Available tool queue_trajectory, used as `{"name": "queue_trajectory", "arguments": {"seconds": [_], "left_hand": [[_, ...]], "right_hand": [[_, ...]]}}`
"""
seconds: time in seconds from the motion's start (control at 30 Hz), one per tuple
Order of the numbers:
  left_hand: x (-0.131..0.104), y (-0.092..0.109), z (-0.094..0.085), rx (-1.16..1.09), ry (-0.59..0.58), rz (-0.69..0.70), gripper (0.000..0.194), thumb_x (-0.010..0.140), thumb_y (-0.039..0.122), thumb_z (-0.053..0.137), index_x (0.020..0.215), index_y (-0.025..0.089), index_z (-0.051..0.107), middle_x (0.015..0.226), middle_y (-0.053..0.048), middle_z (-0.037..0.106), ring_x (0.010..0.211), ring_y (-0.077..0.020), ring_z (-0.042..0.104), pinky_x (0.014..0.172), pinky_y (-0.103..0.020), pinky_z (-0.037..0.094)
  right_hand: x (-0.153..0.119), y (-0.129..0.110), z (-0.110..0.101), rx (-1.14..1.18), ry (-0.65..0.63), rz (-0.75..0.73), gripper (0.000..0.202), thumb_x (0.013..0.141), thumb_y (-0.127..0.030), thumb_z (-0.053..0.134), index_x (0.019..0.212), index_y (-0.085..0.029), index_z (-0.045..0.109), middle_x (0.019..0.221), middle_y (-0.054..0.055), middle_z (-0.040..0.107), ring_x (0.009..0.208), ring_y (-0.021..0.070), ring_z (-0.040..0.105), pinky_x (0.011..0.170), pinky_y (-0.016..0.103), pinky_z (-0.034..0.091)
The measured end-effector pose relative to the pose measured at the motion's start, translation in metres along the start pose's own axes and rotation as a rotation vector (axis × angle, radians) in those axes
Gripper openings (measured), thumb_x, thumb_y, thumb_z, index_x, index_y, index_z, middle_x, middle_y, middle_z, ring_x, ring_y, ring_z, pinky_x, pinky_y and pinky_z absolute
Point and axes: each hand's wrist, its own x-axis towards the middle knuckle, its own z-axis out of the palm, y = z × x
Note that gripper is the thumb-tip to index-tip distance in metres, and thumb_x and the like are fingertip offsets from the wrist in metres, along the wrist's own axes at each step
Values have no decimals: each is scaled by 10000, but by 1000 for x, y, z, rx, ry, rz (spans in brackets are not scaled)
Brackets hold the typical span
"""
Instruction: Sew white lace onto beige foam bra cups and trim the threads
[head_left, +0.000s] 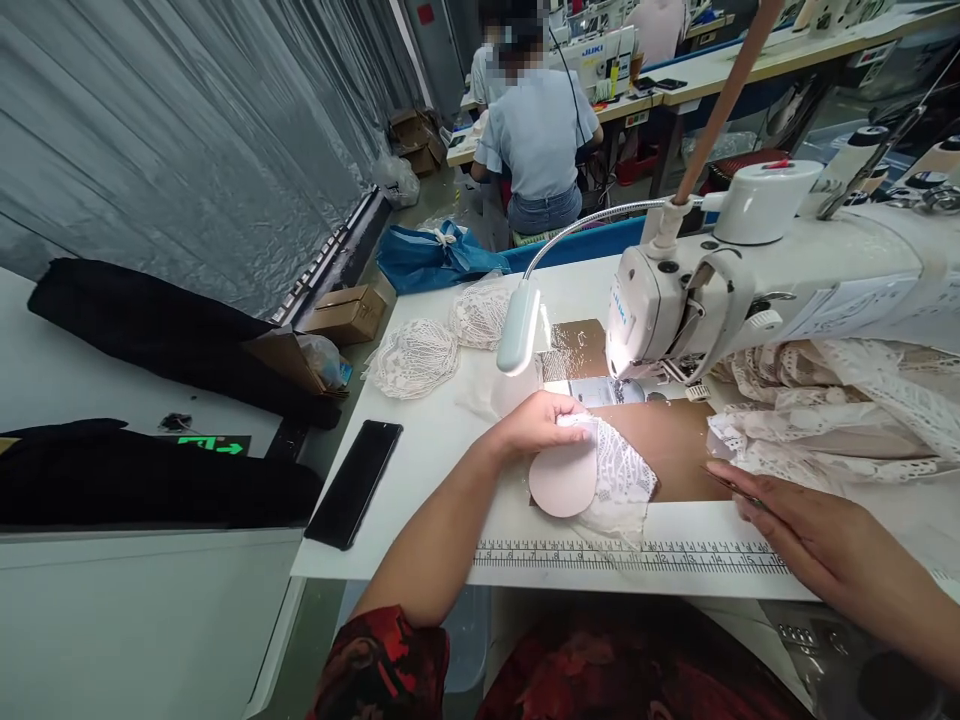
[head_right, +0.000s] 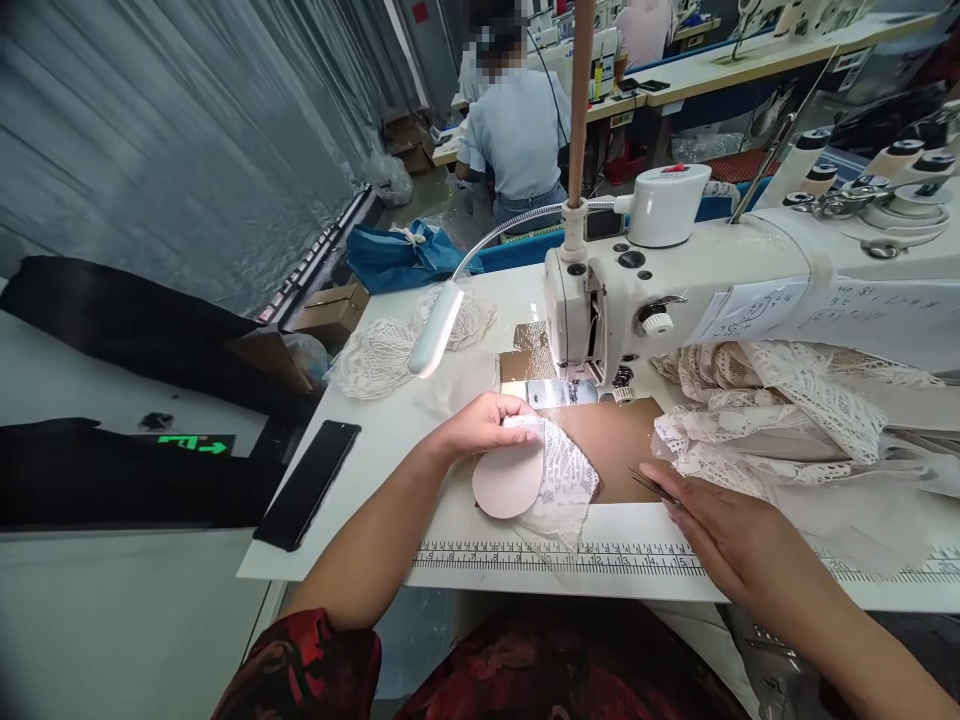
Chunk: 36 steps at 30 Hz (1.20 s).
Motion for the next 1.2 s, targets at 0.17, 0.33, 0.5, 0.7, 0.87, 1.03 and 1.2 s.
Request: {"name": "queue_trajectory", "arguments": {"seconds": [0.17, 0.33, 0.5, 0.7, 0.87, 1.03, 1.2], "left_hand": [[-4, -1, 2, -135, -39, -51, 300, 727, 400, 799, 821, 128, 713, 792, -40, 674, 738, -148, 614, 679, -274, 484], [-6, -3, 4, -172, -32, 3, 301, 719, 378, 816, 909, 149, 768, 925, -71, 740, 864, -180, 664, 806, -296, 513], [-7, -3, 7, -173, -59, 11, 353, 732, 391, 800, 982, 143, 780, 950, -83, 757, 895, -197, 679, 827, -291, 514], [-5, -5, 13, -128, -68, -38, 334, 706, 386, 805, 911, 123, 786, 817, -47, 727, 787, -169, 641, 726, -261, 482], [-3, -3, 13, -89, -108, -41, 312, 720, 414, 786, 831, 123, 777, 654, 3, 632, 656, -130, 566, 602, -236, 424], [-3, -2, 15, -76, -97, -31, 339, 738, 437, 775, 861, 121, 771, 762, -39, 690, 725, -153, 602, 656, -254, 469], [-2, -3, 14, -44, -129, 24, 327, 772, 401, 744, 944, 123, 744, 895, -64, 709, 824, -170, 630, 724, -256, 479]], "right_hand": [[54, -29, 7, 224, -130, 26, 478, 987, -434, 379, 1408, -268, 533, 1387, 37, 596, 1295, 277, 532, 1026, 460, 491], [97, -45, 7, 446, -205, 86, 498, 952, -529, 424, 1291, -243, 650, 1334, 58, 638, 1261, 290, 555, 1067, 475, 430], [111, -48, 12, 573, -253, 104, 399, 887, -496, 544, 1145, -233, 696, 1158, 68, 706, 1068, 264, 632, 934, 418, 485], [116, -57, 15, 537, -301, 88, 289, 891, -453, 536, 1018, -228, 666, 861, 32, 686, 769, 201, 606, 700, 335, 460], [116, -60, 21, 580, -243, 79, 224, 891, -404, 554, 942, -230, 686, 843, 28, 695, 787, 195, 623, 704, 323, 472], [116, -53, 28, 737, -184, 194, 258, 871, -451, 579, 922, -213, 667, 872, 53, 697, 790, 199, 643, 712, 338, 510], [115, -53, 34, 942, -307, 283, 516, 788, -464, 691, 1228, -222, 571, 884, 28, 672, 805, 202, 656, 714, 346, 537]]}}
